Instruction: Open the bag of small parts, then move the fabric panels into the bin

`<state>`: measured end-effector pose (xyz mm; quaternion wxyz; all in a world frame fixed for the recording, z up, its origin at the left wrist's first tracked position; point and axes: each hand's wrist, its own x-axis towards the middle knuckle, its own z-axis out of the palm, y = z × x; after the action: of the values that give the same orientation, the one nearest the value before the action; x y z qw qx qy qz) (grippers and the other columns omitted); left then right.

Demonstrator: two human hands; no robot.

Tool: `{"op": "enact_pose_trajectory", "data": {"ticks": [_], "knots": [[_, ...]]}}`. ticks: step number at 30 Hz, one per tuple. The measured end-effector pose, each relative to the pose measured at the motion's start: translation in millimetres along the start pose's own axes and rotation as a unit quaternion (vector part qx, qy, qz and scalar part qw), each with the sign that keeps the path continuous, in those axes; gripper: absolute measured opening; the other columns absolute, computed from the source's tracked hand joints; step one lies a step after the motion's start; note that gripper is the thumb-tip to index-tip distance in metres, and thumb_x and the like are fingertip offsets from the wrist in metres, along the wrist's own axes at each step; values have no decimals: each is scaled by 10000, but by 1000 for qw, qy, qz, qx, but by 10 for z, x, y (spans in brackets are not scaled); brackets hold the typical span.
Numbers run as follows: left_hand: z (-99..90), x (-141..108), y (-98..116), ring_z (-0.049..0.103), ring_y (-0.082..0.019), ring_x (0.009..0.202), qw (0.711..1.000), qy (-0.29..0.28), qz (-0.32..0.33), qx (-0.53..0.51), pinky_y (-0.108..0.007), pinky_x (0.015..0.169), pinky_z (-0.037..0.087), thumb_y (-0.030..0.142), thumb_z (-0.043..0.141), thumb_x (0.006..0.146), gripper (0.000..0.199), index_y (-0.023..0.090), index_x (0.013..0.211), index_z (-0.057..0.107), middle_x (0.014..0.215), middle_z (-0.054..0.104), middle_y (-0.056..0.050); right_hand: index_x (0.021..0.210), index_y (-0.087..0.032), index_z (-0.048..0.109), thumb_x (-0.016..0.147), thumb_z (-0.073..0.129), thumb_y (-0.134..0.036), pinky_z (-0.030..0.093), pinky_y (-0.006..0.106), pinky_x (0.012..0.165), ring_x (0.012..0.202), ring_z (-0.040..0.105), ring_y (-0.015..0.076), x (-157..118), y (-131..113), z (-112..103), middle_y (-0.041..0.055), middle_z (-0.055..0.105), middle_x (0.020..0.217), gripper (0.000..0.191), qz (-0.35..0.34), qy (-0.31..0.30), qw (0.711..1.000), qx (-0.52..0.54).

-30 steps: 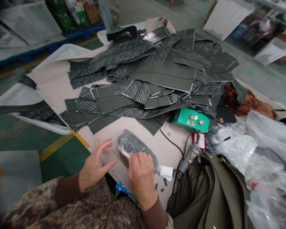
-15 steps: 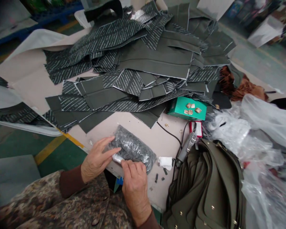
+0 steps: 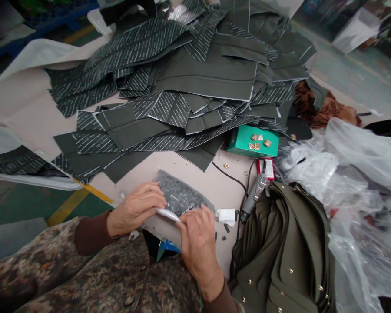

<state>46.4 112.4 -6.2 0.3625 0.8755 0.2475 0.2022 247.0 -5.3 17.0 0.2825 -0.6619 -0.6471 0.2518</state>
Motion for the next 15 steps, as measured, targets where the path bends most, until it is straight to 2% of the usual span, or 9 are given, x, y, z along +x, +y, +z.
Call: {"op": "enact_pose_trajectory", "data": {"ticks": [2,5,8,11,15], "knots": [[-45,185,-9,592,-190,916,999,-25,-13,-25,-399,991,441,149,476,938,174,196,885,635,871,696,-35,785,-217,593,932,574,-220,402,434,953,806,569,198,137,71,-120,10,636,778,148,33,-22,999,28],[-64,473,-98,559,-210,911,997,-56,-28,-50,-380,902,452,197,436,967,211,166,931,642,894,666,-63,719,-211,599,910,594,-282,438,347,774,763,568,198,374,257,-219,7,616,722,204,92,-43,992,69],[-60,715,-230,559,-222,977,992,-99,-21,-74,-390,944,419,198,517,924,179,170,1013,669,1005,679,-70,746,-199,632,886,596,-324,430,292,656,699,565,180,570,468,-226,4,626,709,192,154,-42,981,110],[-38,882,-355,562,-231,1055,987,-129,-19,-99,-395,1002,392,189,658,820,173,182,989,692,1088,688,-62,752,-182,650,857,602,-370,415,261,577,618,539,155,683,612,-203,-8,622,662,221,194,-41,968,153],[19,994,-501,585,-217,1100,980,-145,-34,-134,-387,1021,402,137,672,792,164,173,948,707,1116,703,-64,762,-166,681,807,647,-382,432,262,581,601,545,148,727,649,-176,-6,639,657,223,216,-33,957,191]]}}
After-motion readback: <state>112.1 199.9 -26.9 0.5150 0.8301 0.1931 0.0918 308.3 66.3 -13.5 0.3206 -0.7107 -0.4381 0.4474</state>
